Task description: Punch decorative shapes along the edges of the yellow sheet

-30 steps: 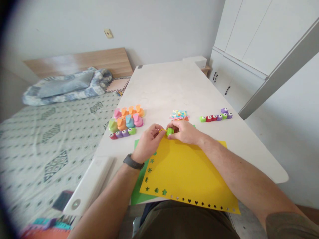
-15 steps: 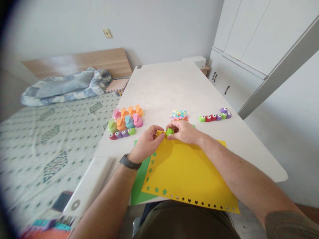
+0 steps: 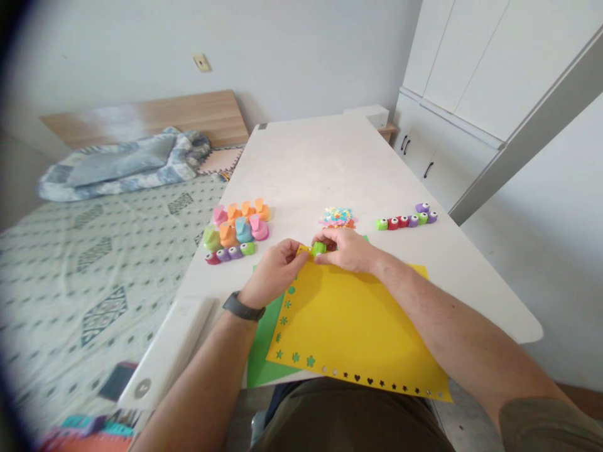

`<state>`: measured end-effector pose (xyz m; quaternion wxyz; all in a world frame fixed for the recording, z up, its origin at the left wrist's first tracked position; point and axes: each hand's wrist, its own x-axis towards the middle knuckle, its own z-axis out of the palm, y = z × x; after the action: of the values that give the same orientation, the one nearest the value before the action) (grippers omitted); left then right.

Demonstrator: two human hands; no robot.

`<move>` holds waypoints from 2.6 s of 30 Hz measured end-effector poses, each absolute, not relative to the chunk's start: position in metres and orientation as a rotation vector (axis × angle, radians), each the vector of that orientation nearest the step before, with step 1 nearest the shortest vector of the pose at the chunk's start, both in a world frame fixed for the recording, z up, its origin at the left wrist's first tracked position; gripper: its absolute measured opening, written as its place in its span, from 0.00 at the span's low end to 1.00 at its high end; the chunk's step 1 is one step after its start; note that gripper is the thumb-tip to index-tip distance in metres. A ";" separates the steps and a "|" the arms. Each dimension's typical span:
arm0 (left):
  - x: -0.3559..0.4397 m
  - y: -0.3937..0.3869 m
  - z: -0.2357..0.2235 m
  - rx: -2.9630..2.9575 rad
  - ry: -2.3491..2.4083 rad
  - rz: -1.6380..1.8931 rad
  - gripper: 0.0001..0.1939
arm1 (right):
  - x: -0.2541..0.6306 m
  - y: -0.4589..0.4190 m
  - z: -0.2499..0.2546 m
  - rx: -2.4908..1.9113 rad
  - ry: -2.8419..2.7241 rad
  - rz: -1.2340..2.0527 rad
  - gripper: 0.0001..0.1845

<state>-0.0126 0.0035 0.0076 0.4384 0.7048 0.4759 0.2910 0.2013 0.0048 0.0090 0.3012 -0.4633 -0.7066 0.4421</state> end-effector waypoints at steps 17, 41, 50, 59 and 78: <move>-0.010 0.004 0.001 1.752 1.141 0.779 0.09 | 0.197 0.008 0.013 -1.265 -1.907 1.174 0.15; -0.008 0.006 -0.002 1.702 1.167 0.824 0.12 | 0.199 0.009 0.009 -1.190 -1.847 1.235 0.17; -0.008 0.004 -0.001 1.721 1.165 0.807 0.11 | 0.198 0.008 0.010 -1.236 -1.849 1.191 0.15; -0.007 0.005 -0.002 1.715 1.185 0.814 0.11 | 0.197 0.007 0.011 -1.247 -1.846 1.194 0.15; -0.005 0.004 0.001 1.712 1.164 0.831 0.10 | 0.196 0.007 0.011 -1.268 -1.885 1.126 0.15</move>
<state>-0.0053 0.0043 0.0008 0.4398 0.6893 0.4686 0.3344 0.1963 0.0068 0.0109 0.2983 -0.4772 -0.7097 0.4238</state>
